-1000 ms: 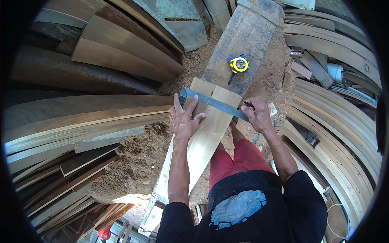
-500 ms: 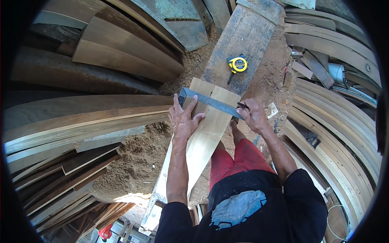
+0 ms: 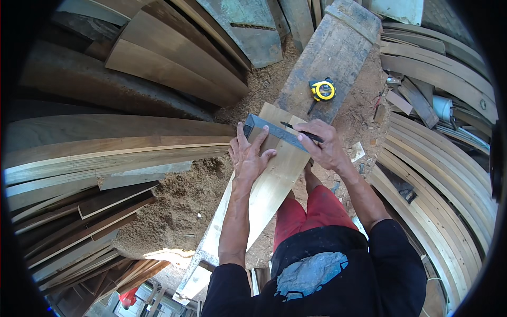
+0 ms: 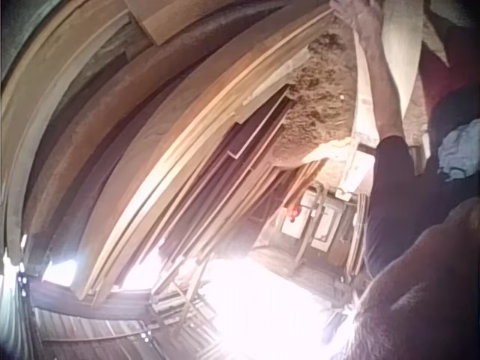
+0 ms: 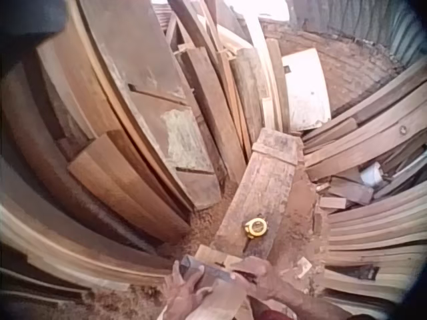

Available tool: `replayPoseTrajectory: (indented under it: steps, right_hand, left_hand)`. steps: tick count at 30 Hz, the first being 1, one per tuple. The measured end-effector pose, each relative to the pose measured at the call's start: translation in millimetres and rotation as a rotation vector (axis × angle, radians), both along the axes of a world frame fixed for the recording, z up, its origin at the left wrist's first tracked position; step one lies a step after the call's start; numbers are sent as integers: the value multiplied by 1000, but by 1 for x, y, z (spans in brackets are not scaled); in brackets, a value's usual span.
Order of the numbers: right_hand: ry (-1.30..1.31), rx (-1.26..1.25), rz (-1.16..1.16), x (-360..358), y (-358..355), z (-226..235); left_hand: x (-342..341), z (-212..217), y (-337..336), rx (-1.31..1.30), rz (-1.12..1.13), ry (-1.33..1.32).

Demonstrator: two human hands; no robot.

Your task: The person places wooden boards on a workbench, aligns a square ruler against their edges, and marks guide lines on the boards with a pencil.

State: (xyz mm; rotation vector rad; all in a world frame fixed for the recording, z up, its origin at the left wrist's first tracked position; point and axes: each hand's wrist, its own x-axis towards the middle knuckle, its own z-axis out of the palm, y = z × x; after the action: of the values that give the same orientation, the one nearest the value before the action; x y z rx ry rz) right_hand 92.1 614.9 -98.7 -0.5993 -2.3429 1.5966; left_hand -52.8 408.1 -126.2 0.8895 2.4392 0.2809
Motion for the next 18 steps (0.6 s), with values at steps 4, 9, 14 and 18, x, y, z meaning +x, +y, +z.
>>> replayPoseTrajectory:
  steps: [4,9,14,18]
  right_hand:
    - [68,34,9,-32,-9,-7]
    - [78,174,96,-62,-11,-20]
    - [-24,232,168,-53,-2,-3]
    - [-198,245,274,-25,20,25]
  left_hand:
    - [-1,5,3,11,8,-34]
    - [-1,5,3,39,-2,-31]
    - [-1,5,1,47,3,-33]
    - [0,5,2,22,8,-38]
